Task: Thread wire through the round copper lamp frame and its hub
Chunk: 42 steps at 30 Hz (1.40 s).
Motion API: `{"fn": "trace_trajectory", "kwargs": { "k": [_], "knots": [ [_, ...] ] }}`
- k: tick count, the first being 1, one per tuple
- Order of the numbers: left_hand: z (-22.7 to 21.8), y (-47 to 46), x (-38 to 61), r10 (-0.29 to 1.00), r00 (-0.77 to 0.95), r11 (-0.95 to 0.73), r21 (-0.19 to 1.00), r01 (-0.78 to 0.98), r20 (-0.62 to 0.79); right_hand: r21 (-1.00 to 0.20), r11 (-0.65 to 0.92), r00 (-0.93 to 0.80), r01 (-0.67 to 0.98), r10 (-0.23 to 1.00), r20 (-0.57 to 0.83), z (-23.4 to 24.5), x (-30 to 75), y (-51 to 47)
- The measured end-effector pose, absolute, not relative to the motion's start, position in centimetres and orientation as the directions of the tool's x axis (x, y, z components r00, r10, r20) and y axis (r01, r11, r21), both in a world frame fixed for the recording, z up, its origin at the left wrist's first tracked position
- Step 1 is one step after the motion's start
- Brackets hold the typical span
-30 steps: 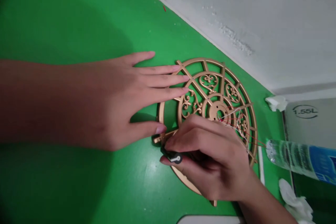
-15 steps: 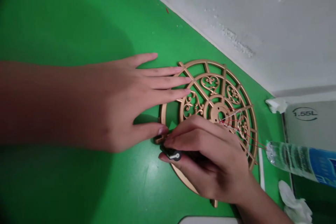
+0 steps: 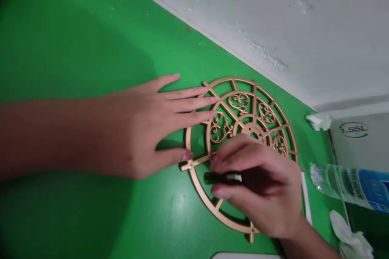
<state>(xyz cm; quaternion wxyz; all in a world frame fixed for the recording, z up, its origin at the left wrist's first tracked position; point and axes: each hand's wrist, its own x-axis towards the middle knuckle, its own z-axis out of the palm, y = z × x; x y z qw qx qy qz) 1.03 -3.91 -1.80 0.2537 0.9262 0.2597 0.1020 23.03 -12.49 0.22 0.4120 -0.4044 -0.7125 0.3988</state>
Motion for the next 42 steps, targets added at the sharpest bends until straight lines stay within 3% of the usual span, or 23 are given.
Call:
{"fn": "trace_trajectory", "kwargs": {
  "k": [2,5,8,10,19,25,30,37,39,42],
  "knots": [
    [-1.9,-3.9,0.8,0.530,0.841,-0.750,0.521,0.407,0.105,-0.936,0.291,-0.182,0.198,0.949,0.256,0.1,23.0,-12.8],
    [-1.7,-4.1,0.7,0.515,0.831,-0.782,0.512,0.355,0.210,-0.992,0.111,-0.071,0.067,0.992,0.106,0.1,22.6,-13.2],
    [-1.4,-4.4,0.6,0.452,0.802,-0.836,0.498,0.229,0.390,-0.994,-0.057,-0.113,-0.094,0.992,-0.046,0.2,22.0,-13.3],
    [-1.3,-4.6,0.7,0.406,0.791,-0.860,0.484,0.161,0.457,-0.985,-0.097,-0.155,-0.143,0.985,-0.075,0.3,21.8,-13.1],
    [-1.4,-4.2,1.0,0.331,0.791,-0.908,0.402,0.119,0.514,-0.964,-0.170,-0.228,-0.203,0.966,-0.122,-0.2,22.1,-12.9],
    [-1.2,-4.5,0.9,0.336,0.784,-0.908,0.401,0.122,0.521,-0.974,-0.148,-0.208,-0.171,0.972,-0.111,-0.5,21.8,-13.0],
    [-1.1,-4.5,0.9,0.320,0.782,-0.915,0.390,0.107,0.535,-0.963,-0.210,-0.178,-0.169,0.967,-0.180,-0.4,21.9,-13.1],
    [-1.4,-4.3,0.8,0.267,0.764,-0.949,0.298,0.103,0.587,-0.956,-0.234,-0.145,-0.178,0.967,-0.210,-0.1,21.7,-13.0],
    [-1.4,-4.3,0.8,0.308,0.750,-0.940,0.308,0.146,0.585,-0.951,-0.222,-0.143,-0.217,0.971,-0.194,0.0,21.6,-12.9],
    [-1.2,-4.4,0.8,0.457,0.657,-0.877,0.426,0.221,0.599,-0.946,-0.199,-0.136,-0.257,0.976,-0.169,0.0,21.5,-12.8]
  ]
}}
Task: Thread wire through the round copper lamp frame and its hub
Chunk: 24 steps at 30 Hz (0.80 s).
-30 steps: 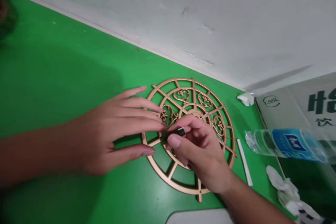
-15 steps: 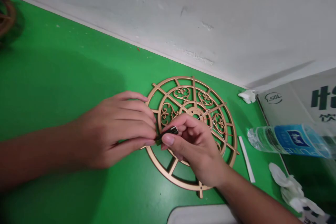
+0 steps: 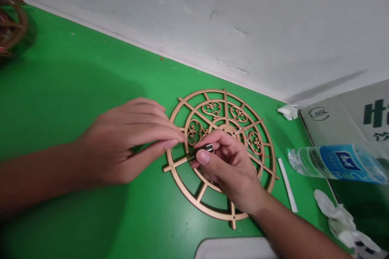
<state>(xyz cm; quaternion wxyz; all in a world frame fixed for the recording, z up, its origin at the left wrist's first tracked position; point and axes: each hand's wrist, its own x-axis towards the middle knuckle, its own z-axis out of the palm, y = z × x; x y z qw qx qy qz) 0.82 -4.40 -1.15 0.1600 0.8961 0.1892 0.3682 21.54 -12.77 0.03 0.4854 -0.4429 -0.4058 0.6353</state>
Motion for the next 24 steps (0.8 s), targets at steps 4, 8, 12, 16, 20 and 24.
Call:
{"fn": "trace_trajectory", "kwargs": {
  "k": [4,8,12,16,20,24],
  "knots": [
    [-0.5,-4.3,0.8,0.751,0.407,-0.657,0.650,0.381,0.520,-0.955,-0.151,-0.125,-0.256,0.985,-0.122,0.0,21.5,-12.8],
    [0.5,-3.4,1.0,0.956,0.121,-0.294,0.890,0.350,0.268,-0.966,-0.125,-0.135,-0.224,0.986,-0.097,-0.3,21.6,-12.8],
    [0.8,-2.5,1.3,0.995,-0.034,-0.085,0.983,0.161,0.092,-0.965,-0.125,-0.153,-0.229,0.984,-0.092,-0.5,21.8,-12.8],
    [0.5,-2.8,1.4,0.995,-0.008,-0.095,0.993,0.073,0.096,-0.956,-0.140,-0.184,-0.257,0.978,-0.094,-0.7,21.9,-12.9],
    [-0.1,-3.8,1.0,0.763,0.315,-0.636,0.742,0.211,0.565,-0.949,-0.162,-0.184,-0.272,0.976,-0.114,-0.6,21.9,-13.0],
    [-0.6,-4.1,0.7,0.416,0.555,-0.900,0.412,0.141,0.720,-0.955,-0.148,-0.186,-0.258,0.977,-0.101,-0.7,21.8,-12.9]
  ]
}}
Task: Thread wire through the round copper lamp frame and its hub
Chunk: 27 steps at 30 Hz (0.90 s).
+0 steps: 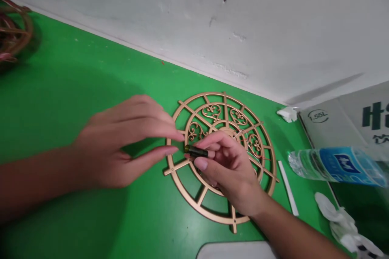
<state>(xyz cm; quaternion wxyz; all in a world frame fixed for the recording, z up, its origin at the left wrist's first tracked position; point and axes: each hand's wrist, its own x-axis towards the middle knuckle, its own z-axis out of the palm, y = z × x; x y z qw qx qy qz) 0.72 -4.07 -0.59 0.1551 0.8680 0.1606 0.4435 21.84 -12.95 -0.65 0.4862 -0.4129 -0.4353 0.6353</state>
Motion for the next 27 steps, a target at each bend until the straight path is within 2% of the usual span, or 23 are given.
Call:
{"fn": "trace_trajectory", "kwargs": {
  "k": [4,16,27],
  "knots": [
    [-0.84,-3.71,0.64,0.314,0.604,-0.943,0.315,0.108,0.733,-0.961,-0.152,-0.205,-0.231,0.973,-0.104,-0.75,21.86,-12.96],
    [-1.20,-3.53,0.25,0.248,0.718,-0.966,0.216,0.138,0.650,-0.966,-0.172,-0.208,-0.193,0.969,-0.131,-0.79,22.01,-13.17],
    [-1.27,-3.53,0.64,0.128,0.738,-0.983,-0.011,0.181,0.663,-0.970,-0.164,-0.206,-0.179,0.970,-0.126,-0.69,21.98,-13.41]
  ]
}}
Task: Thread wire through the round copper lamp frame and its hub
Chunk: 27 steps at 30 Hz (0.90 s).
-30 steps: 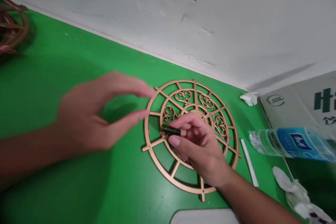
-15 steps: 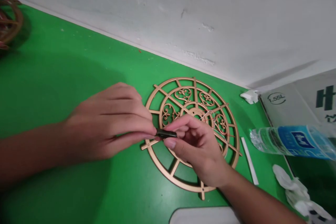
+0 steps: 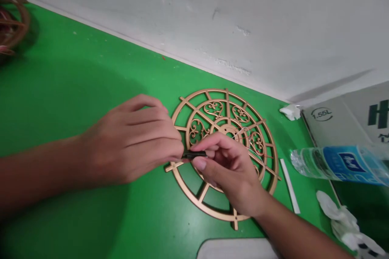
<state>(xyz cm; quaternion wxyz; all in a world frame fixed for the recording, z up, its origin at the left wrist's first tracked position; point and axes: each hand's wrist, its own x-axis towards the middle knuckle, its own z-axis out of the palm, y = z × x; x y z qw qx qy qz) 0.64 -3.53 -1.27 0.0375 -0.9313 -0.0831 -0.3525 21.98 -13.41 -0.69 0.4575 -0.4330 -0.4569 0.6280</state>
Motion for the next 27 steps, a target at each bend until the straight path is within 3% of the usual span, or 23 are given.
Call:
{"fn": "trace_trajectory", "kwargs": {
  "k": [6,9,13,18,20,24,27],
  "knots": [
    [-0.7,-3.4,0.6,0.068,0.756,-0.983,-0.088,0.164,0.651,-0.971,-0.184,-0.209,-0.152,0.966,-0.151,-1.0,22.2,-13.6],
    [-0.7,-3.3,0.5,0.078,0.769,-0.988,-0.056,0.147,0.634,-0.972,-0.159,-0.196,-0.173,0.973,-0.125,-0.8,22.2,-13.5],
    [-1.5,-3.0,0.5,0.213,0.731,-0.977,0.138,0.162,0.648,-0.972,-0.136,-0.164,-0.190,0.981,-0.105,-0.4,22.1,-13.2],
    [-1.7,-3.0,0.6,0.303,0.685,-0.950,0.264,0.165,0.662,-0.973,-0.127,-0.151,-0.193,0.984,-0.099,-0.4,21.9,-13.0],
    [-1.2,-3.2,0.7,0.394,0.669,-0.912,0.357,0.200,0.631,-0.971,-0.136,-0.155,-0.196,0.982,-0.106,-0.4,22.0,-13.0],
    [-0.5,-3.3,1.0,0.735,0.491,-0.655,0.676,0.337,0.468,-0.973,-0.147,-0.161,-0.181,0.980,-0.118,-0.4,22.1,-13.2],
    [-0.4,-3.1,1.1,0.861,0.348,-0.482,0.814,0.323,0.372,-0.997,-0.067,-0.094,-0.037,0.994,-0.063,-0.1,21.9,-13.4]
  ]
}}
